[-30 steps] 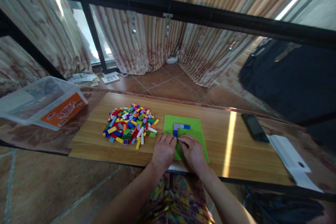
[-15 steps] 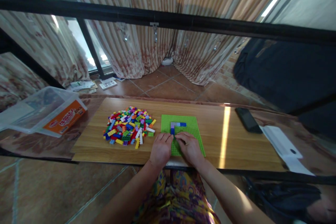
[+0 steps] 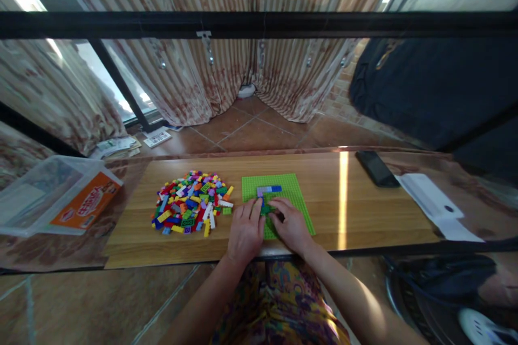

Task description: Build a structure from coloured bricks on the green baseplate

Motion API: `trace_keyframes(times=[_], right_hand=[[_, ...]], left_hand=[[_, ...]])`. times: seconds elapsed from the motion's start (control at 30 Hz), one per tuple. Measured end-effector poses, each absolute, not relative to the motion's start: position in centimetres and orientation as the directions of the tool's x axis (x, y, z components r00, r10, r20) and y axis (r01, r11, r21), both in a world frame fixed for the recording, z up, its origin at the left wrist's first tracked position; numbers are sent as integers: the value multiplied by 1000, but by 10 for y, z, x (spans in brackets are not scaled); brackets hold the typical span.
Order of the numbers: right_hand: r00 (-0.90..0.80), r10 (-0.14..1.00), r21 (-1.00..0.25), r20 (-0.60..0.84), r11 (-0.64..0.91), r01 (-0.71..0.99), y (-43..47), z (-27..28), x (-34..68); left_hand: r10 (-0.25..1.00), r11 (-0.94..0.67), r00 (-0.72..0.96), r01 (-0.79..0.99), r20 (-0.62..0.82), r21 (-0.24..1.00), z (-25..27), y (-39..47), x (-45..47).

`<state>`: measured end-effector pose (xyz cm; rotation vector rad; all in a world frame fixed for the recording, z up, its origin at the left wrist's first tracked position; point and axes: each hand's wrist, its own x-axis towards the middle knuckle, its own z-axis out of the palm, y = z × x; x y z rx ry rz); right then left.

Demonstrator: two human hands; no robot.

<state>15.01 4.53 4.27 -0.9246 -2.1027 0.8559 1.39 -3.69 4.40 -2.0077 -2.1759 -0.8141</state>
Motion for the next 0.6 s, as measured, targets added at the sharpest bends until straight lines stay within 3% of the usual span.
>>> trace_keyframes(times=[0.17, 0.6], right_hand=[[-516, 804, -759, 295, 525, 385, 44, 40, 151], [-491, 792, -690, 364, 583, 429, 39, 36, 149]], left_hand=[[948, 26, -95, 974, 303, 225, 52, -37, 20], [979, 33, -65, 986, 192, 166, 55, -38, 27]])
